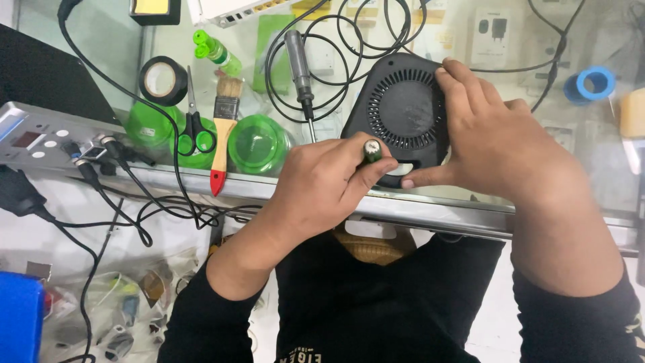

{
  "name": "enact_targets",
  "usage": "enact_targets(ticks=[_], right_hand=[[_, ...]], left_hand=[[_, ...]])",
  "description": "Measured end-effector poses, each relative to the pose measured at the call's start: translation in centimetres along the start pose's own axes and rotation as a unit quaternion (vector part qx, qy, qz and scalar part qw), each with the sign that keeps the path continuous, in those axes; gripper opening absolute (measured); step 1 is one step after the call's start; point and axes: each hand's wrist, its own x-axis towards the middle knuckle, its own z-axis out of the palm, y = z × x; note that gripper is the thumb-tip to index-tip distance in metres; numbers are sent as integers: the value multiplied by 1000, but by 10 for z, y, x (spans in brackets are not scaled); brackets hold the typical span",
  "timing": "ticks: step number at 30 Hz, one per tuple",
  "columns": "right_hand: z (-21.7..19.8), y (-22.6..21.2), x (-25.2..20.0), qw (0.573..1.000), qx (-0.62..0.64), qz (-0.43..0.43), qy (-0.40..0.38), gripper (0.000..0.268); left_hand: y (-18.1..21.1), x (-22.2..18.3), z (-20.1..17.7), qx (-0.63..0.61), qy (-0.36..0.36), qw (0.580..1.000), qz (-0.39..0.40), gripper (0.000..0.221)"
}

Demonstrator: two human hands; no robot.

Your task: Disassembling a small electronic device by prying open its plastic casing with a screwdriver

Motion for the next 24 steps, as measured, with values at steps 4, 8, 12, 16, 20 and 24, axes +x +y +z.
enact_targets(ticks=[4,8,12,16,20,24], right_hand=[[2,3,-1,999,-8,-20,26,147],[6,5,0,999,-3,-24,28,145],[4,5,1,1000,13,-15,8,146],[12,11,3,999,4,-24,26,146],[16,14,4,998,-23,-34,47,139],[24,16,4,990,-87,-53,97,141]], left_hand=[[0,4,2,51,5,998,21,18],[-1,9,-13,-17,-103,992,64,11],[-11,4,-18,-171,-132,973,86,40],[-11,-9,-7,-136,-116,975,134,66],[0,0,-8,-89,-20,981,170,35],[11,0,6,-280,43,954,100,24]])
